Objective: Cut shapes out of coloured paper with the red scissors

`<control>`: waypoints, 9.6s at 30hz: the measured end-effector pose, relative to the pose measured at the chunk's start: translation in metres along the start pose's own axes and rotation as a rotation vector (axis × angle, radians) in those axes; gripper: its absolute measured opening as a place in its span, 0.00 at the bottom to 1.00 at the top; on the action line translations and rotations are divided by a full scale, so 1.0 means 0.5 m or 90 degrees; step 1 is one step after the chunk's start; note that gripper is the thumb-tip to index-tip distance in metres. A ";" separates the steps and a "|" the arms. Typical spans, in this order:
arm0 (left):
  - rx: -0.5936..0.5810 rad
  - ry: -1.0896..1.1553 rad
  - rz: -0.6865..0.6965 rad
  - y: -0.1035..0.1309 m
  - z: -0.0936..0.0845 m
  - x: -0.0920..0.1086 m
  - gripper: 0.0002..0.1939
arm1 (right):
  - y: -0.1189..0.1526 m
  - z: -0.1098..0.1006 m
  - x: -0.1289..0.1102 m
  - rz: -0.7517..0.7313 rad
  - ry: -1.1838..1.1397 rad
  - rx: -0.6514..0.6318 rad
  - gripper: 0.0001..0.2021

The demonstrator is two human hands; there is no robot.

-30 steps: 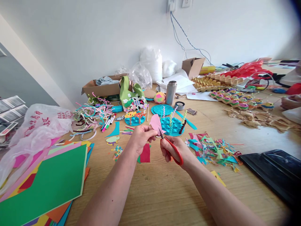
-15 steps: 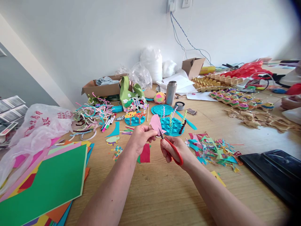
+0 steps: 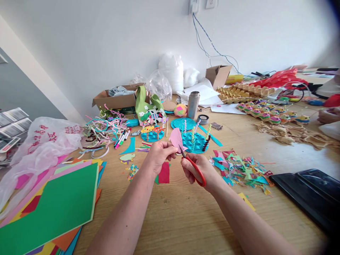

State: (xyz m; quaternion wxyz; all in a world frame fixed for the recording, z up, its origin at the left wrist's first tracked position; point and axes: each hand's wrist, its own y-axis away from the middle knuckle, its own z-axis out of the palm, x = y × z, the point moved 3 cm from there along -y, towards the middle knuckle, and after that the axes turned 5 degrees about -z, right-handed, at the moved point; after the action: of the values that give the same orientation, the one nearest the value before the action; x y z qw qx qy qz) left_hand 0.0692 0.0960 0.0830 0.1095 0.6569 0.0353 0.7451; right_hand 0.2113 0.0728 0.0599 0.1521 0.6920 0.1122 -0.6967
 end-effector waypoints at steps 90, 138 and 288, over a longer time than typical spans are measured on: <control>0.029 0.021 0.017 0.005 -0.005 0.009 0.10 | 0.000 0.000 0.009 0.016 -0.011 -0.017 0.18; 0.008 -0.012 -0.062 -0.004 -0.012 -0.008 0.13 | 0.003 0.000 -0.004 -0.031 0.041 -0.080 0.22; 0.003 -0.026 -0.065 -0.001 -0.016 -0.003 0.12 | 0.005 0.001 -0.001 0.016 0.060 -0.045 0.20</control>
State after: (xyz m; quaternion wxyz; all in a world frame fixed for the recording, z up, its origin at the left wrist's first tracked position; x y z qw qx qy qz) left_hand 0.0615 0.0968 0.0805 0.1469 0.6695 0.0682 0.7249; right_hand 0.2116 0.0706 0.0604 0.1797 0.7197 0.1350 -0.6569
